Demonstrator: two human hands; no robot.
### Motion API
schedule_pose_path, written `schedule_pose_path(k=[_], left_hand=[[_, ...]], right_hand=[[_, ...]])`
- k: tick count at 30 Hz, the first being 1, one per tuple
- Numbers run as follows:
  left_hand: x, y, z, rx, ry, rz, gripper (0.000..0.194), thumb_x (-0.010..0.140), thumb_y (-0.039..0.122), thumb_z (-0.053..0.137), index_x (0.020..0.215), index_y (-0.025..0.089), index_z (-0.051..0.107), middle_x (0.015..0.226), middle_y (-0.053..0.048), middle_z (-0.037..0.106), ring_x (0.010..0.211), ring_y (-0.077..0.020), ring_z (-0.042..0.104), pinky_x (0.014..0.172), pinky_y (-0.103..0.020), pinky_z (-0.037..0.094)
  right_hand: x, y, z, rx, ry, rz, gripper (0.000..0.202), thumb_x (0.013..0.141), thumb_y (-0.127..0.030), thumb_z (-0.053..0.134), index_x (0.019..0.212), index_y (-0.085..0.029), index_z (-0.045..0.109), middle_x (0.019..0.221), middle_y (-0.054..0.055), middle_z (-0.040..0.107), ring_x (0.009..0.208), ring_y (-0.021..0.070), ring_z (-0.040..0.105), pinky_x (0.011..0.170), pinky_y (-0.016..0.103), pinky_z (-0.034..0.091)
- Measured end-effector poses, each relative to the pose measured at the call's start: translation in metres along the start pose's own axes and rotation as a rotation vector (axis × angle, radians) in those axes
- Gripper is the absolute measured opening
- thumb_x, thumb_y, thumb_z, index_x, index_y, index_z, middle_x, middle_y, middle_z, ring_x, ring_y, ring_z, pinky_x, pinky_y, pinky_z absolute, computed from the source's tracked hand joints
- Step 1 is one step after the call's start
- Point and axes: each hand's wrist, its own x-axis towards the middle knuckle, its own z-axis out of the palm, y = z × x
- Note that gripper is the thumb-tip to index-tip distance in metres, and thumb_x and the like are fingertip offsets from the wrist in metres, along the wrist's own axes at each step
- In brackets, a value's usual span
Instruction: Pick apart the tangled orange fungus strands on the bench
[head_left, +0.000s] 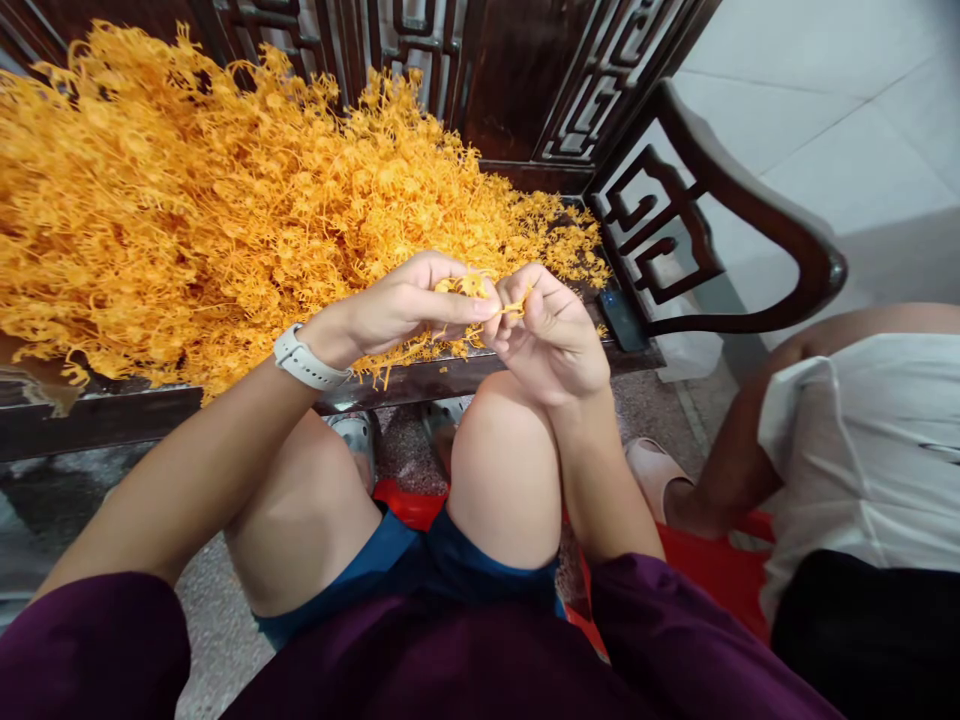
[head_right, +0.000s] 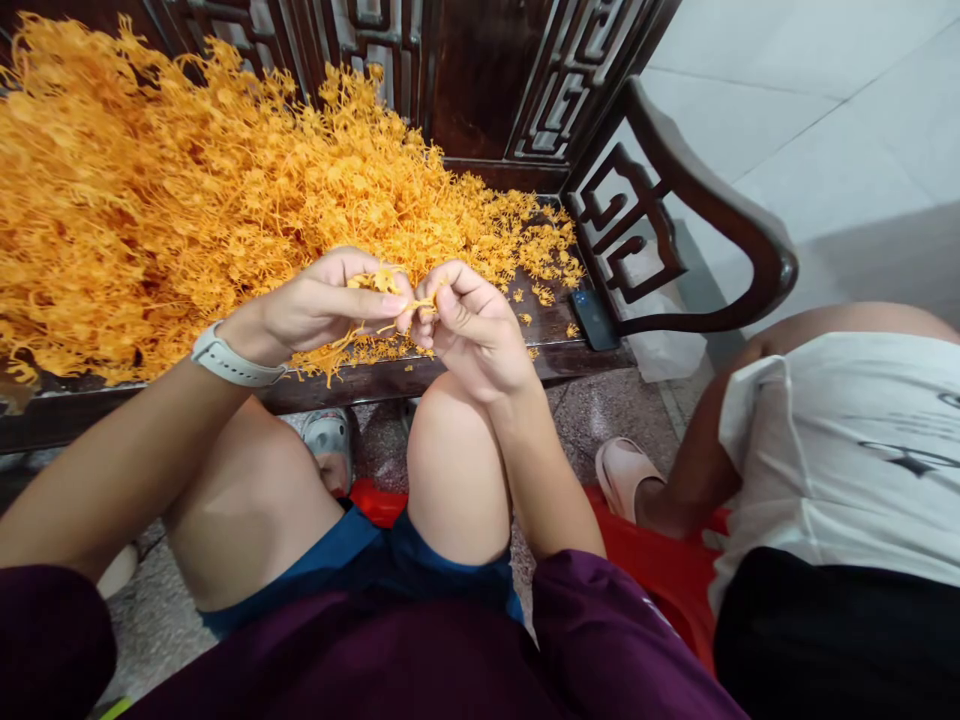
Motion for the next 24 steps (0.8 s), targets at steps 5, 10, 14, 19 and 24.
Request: schedule_pose_path(k=[5,10,14,19,24], left_hand=[[-0.004,0.004,0.004,-0.041,-0.058,-0.012,0.044,0.084,0.059,0.087,0.072,0.018,0.077,0.07,-0.006,0.068,0.069,-0.0165,0.065,0.066,-0.032,0.052],[-0.009,0.009,0.003,-0.038,-0.15,-0.109,0.044,0.083,0.06,0.086,0.069,0.019,0.076,0.064,-0.006,0.065,0.059,-0.0154,0.058,0.058,-0.033,0.048],[-0.01,0.011,0.005,-0.054,-0.184,-0.135,0.048,0.081,0.064,0.087,0.069,0.02,0.075,0.06,-0.005,0.062,0.053,-0.0144,0.053,0.056,-0.034,0.047],[-0.012,0.016,0.006,-0.201,0.014,0.006,0.051,0.08,0.064,0.091,0.065,0.022,0.067,0.061,-0.001,0.055,0.061,-0.0142,0.055,0.068,-0.036,0.054],[-0.007,0.017,-0.003,-0.119,0.191,-0.029,0.044,0.078,0.061,0.096,0.084,0.021,0.078,0.069,0.0,0.057,0.063,-0.0105,0.053,0.064,-0.03,0.05]], right_hand=[[-0.004,0.002,0.0,0.007,-0.113,0.008,0.045,0.087,-0.054,0.094,0.085,-0.022,0.061,0.073,-0.001,0.061,0.066,0.0134,0.058,0.063,0.025,0.051],[-0.008,0.003,-0.005,-0.093,-0.168,-0.014,0.047,0.085,-0.061,0.091,0.081,-0.024,0.061,0.068,0.002,0.06,0.061,0.0163,0.052,0.059,0.03,0.044],[-0.005,0.002,-0.008,-0.082,-0.176,-0.039,0.053,0.079,-0.063,0.093,0.072,-0.026,0.056,0.061,-0.001,0.05,0.059,0.0176,0.048,0.059,0.032,0.045],[-0.004,-0.003,-0.006,0.036,-0.057,-0.201,0.06,0.073,-0.061,0.097,0.067,-0.029,0.046,0.057,-0.006,0.03,0.056,0.0175,0.035,0.052,0.031,0.041],[-0.005,-0.001,-0.017,-0.112,-0.583,-0.086,0.022,0.089,-0.04,0.092,0.099,-0.023,0.082,0.07,0.003,0.069,0.061,0.0169,0.063,0.06,0.032,0.05]])
